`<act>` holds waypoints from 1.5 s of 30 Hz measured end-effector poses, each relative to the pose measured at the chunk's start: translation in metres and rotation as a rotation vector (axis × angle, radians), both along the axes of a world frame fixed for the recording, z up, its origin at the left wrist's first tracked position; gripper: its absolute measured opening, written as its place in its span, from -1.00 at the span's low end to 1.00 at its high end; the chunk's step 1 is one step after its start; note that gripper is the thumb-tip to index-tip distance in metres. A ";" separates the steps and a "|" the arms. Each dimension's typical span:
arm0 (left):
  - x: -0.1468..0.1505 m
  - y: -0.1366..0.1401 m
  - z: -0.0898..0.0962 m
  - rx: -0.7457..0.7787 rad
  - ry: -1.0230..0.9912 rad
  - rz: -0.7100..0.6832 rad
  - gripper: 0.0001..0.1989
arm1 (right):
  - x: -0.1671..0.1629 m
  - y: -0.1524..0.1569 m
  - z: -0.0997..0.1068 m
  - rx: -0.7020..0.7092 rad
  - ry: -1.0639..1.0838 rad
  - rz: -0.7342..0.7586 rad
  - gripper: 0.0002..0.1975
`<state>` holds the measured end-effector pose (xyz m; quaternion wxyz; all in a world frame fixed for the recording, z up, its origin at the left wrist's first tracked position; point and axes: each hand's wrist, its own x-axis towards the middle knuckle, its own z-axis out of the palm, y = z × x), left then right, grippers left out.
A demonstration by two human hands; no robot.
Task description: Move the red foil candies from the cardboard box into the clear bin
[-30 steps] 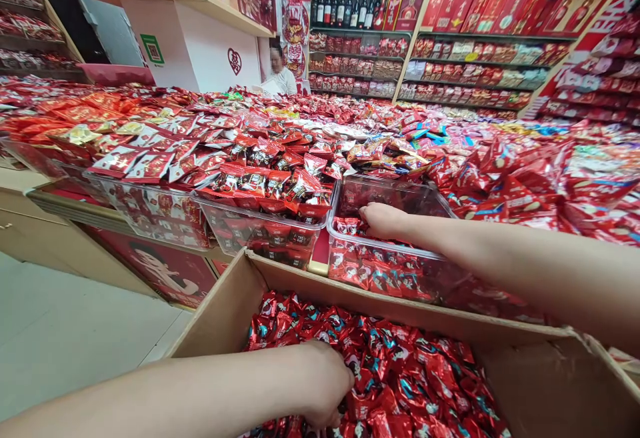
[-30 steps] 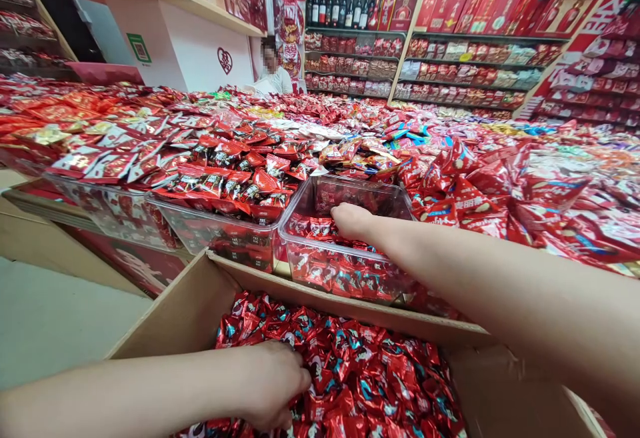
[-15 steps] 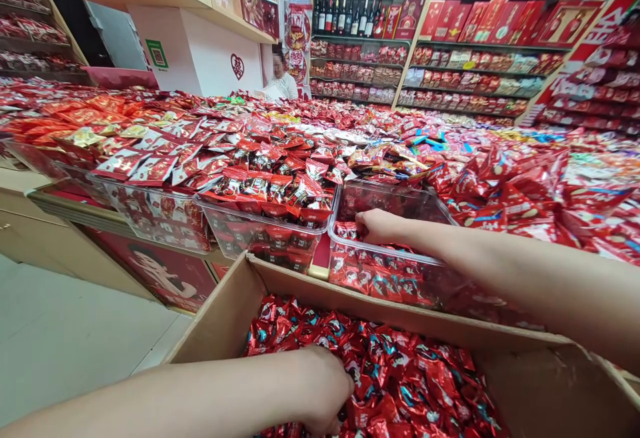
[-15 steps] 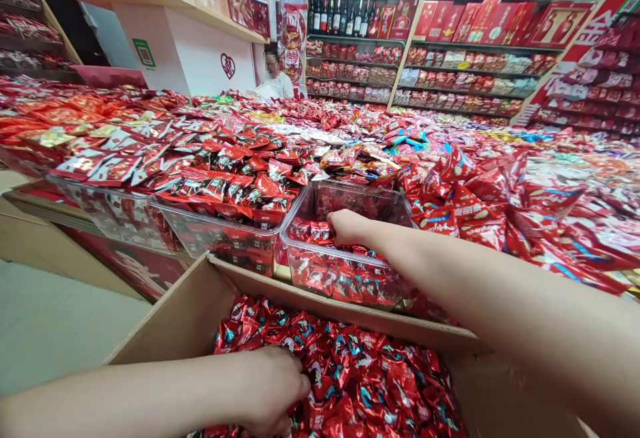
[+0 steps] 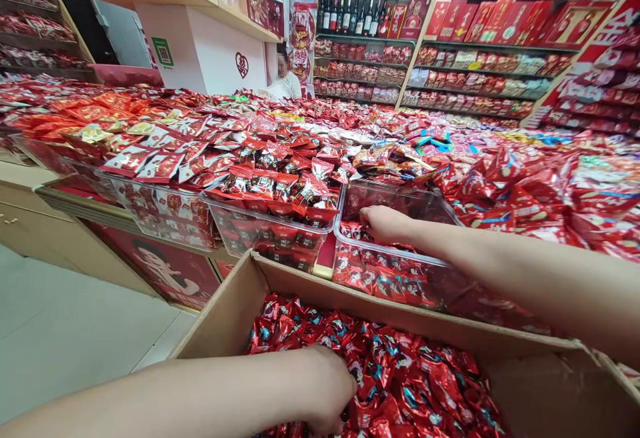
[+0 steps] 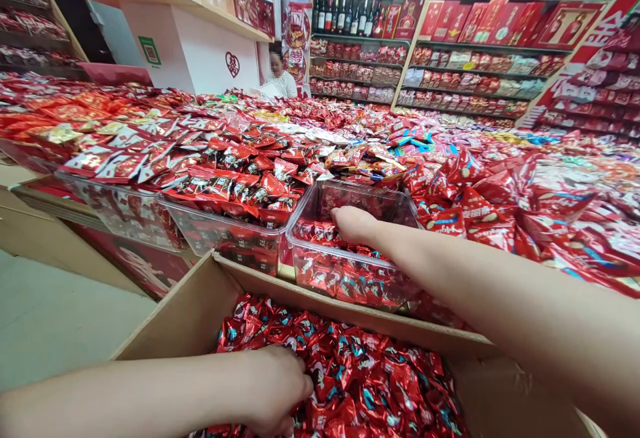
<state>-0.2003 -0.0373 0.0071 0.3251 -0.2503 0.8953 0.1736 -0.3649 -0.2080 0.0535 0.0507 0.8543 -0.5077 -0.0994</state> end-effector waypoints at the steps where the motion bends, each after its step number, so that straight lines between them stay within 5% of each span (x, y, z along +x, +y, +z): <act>1: 0.000 0.000 -0.001 -0.001 0.008 0.001 -0.60 | 0.001 0.001 0.001 -0.011 -0.018 0.022 -0.79; 6: 0.001 -0.001 -0.004 -0.008 0.033 0.015 -0.61 | 0.004 0.004 0.002 0.045 -0.036 0.105 -0.72; 14: 0.001 -0.001 -0.001 -0.010 0.039 0.019 -0.63 | 0.001 0.001 0.003 -0.029 0.014 -0.081 -0.73; 26: 0.003 -0.001 -0.010 -0.049 0.090 0.061 -0.69 | -0.002 0.002 0.009 0.081 0.124 -0.185 -0.77; 45: -0.007 -0.004 0.009 0.063 -0.028 0.004 -0.63 | 0.005 -0.010 0.012 0.143 0.289 -0.121 -0.80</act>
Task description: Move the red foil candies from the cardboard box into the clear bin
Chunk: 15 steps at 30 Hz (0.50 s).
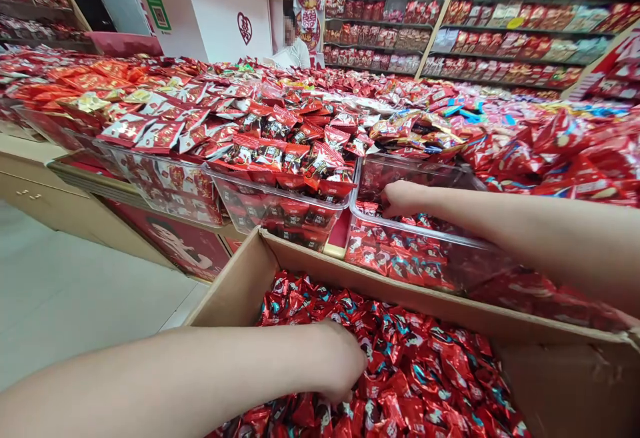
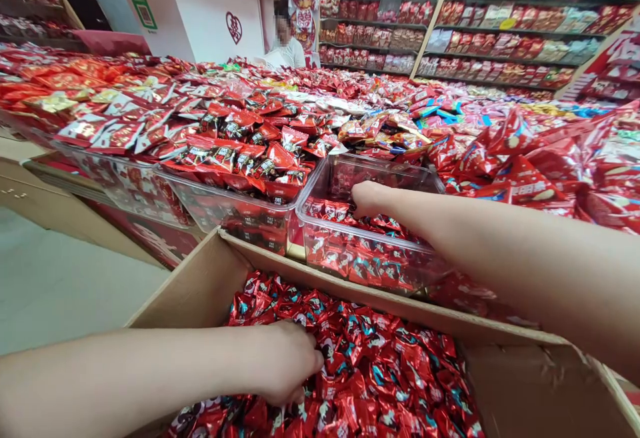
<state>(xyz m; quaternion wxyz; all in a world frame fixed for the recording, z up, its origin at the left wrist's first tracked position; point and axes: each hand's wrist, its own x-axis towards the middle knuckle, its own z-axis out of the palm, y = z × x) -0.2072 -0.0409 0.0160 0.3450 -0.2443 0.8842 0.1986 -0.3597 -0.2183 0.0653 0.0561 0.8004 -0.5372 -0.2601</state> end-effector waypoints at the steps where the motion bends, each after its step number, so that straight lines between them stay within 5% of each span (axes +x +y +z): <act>1: -0.001 0.000 0.001 0.003 -0.003 -0.002 -0.63 | -0.001 -0.001 -0.001 0.005 -0.008 -0.004 -0.79; 8: -0.001 0.001 0.005 -0.002 -0.012 -0.005 -0.64 | -0.006 -0.002 -0.002 -0.050 -0.107 -0.055 -0.79; 15: 0.001 0.001 0.005 -0.007 -0.008 0.001 -0.62 | -0.001 0.004 0.021 -0.128 -0.169 -0.136 -0.68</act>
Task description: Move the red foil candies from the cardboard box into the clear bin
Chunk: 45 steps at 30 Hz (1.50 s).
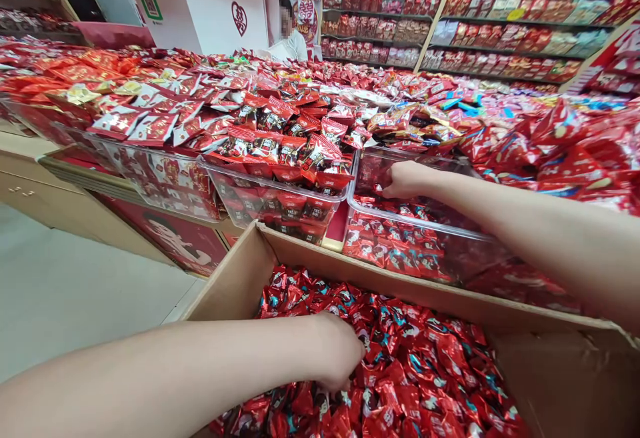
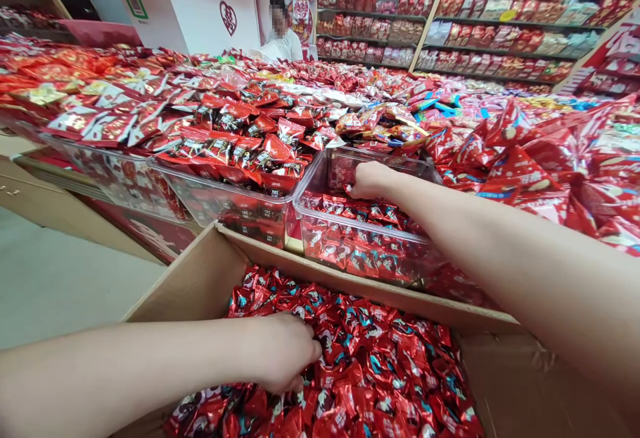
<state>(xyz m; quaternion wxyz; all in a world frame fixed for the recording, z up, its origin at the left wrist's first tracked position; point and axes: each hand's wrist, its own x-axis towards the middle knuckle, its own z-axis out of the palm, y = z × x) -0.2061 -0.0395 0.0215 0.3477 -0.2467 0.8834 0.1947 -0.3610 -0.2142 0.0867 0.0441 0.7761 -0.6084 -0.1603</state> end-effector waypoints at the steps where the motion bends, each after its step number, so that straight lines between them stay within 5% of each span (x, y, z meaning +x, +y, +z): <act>1: 0.000 0.000 0.000 -0.001 0.001 0.001 -0.62 | 0.001 0.002 0.003 0.009 -0.004 -0.020 -0.69; 11: -0.001 -0.001 -0.001 0.002 0.000 -0.005 -0.63 | 0.008 0.009 -0.004 0.210 -0.196 -0.179 -0.79; 19: 0.000 -0.001 -0.006 -0.013 0.028 -0.001 -0.64 | 0.003 0.006 -0.015 0.326 -0.288 -0.152 -0.78; 33: 0.002 -0.001 -0.004 -0.024 0.028 0.002 -0.62 | 0.010 0.007 -0.007 0.184 -0.031 0.054 -0.71; 45: 0.009 -0.009 -0.042 -0.126 0.142 -0.031 -0.75 | 0.001 0.010 0.048 -0.062 -0.165 0.227 -0.80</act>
